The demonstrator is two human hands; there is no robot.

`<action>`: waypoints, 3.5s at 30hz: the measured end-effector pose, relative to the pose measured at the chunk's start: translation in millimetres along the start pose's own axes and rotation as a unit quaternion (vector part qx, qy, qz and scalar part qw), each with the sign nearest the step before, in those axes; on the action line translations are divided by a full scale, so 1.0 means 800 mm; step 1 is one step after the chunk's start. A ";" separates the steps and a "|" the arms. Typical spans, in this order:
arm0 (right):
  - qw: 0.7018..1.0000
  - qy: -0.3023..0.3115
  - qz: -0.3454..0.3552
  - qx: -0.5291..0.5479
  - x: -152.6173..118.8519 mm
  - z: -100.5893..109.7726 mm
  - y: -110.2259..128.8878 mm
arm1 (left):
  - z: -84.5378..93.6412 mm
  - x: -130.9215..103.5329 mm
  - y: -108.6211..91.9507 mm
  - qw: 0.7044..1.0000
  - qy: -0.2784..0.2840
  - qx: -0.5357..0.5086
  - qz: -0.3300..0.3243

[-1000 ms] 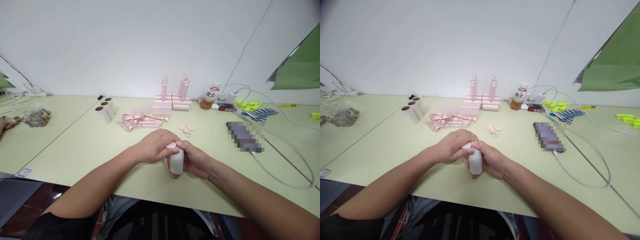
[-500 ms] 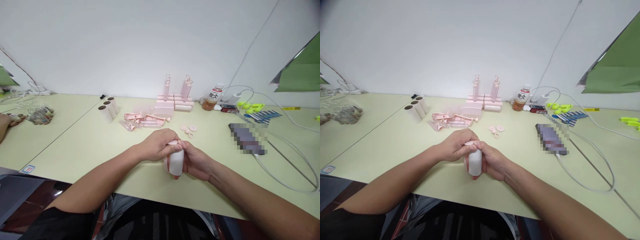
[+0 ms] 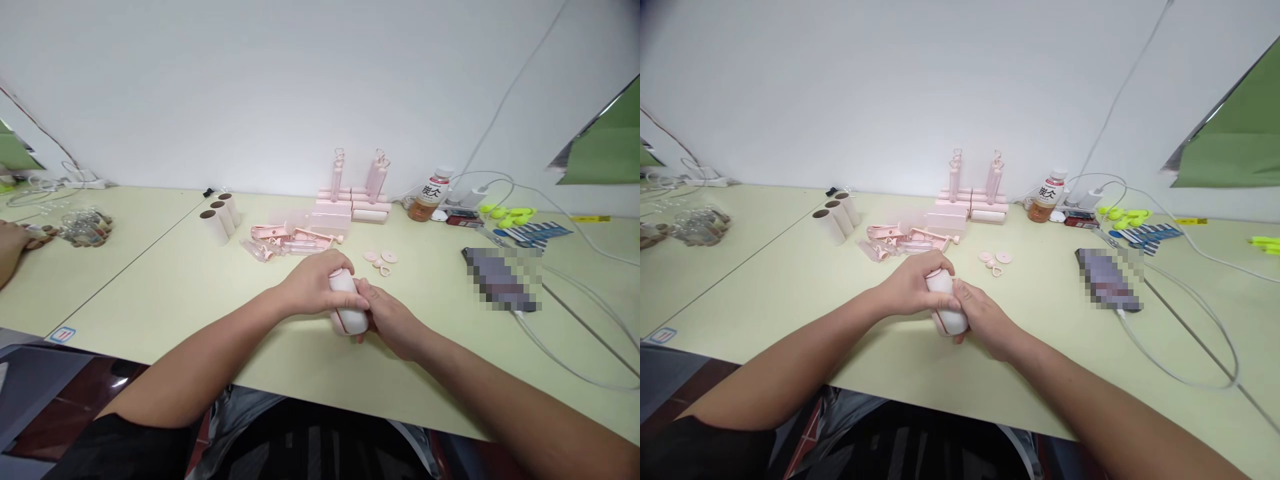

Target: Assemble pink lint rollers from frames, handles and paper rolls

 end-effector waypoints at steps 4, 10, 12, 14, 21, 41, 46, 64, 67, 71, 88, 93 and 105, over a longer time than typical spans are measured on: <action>0.997 -0.038 0.035 -0.061 0.002 0.021 0.012 | 0.005 -0.003 0.043 0.979 -0.094 -0.107 0.147; 0.985 -0.136 0.061 -0.090 0.007 0.058 0.022 | -0.016 -0.007 0.064 0.971 0.007 -0.123 0.203; 0.986 -0.128 0.076 -0.080 0.008 0.057 0.024 | -0.022 -0.010 0.051 0.978 0.056 -0.100 0.172; 0.987 -0.102 0.079 -0.092 0.009 0.050 0.024 | -0.032 -0.015 0.038 0.975 0.103 -0.117 0.161; 0.977 -0.099 0.026 -0.185 0.012 0.048 0.006 | -0.031 -0.015 0.039 0.984 0.095 0.014 0.153; 0.935 -0.223 0.107 -0.255 0.006 0.085 0.030 | 0.040 0.006 0.132 0.897 0.044 0.385 0.213; 0.937 -0.223 0.146 -0.225 0.001 0.083 0.038 | 0.046 0.004 0.100 0.943 -0.028 0.285 0.172; 0.791 -0.257 0.090 -0.549 0.031 0.156 0.049 | 0.077 -0.016 0.052 0.889 -0.306 -0.336 0.061; 0.782 -0.277 0.079 -0.552 0.029 0.159 0.050 | 0.085 -0.017 0.058 0.867 -0.339 -0.362 0.057; 0.782 -0.249 0.030 -0.571 0.037 0.155 0.038 | 0.084 -0.013 0.067 0.857 -0.331 -0.390 0.068; 0.874 -0.131 0.247 -0.398 -0.013 0.047 0.062 | 0.029 -0.009 0.043 0.857 -0.243 -0.444 0.095; 0.888 -0.113 0.242 -0.375 -0.012 0.056 0.061 | 0.030 -0.006 0.051 0.932 -0.116 -0.320 0.121; 0.875 -0.072 0.227 -0.422 -0.010 0.053 0.058 | 0.032 -0.010 0.025 0.999 0.038 0.003 0.006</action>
Point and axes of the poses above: each hand's wrist, its own x-axis towards the middle knuckle, its own z-axis out of the back of the hand, y = z × x, the point moved 8 cm from there along x, towards the middle knuckle, and after that the axes turned 1 degree about -z, right-handed, at the moved point
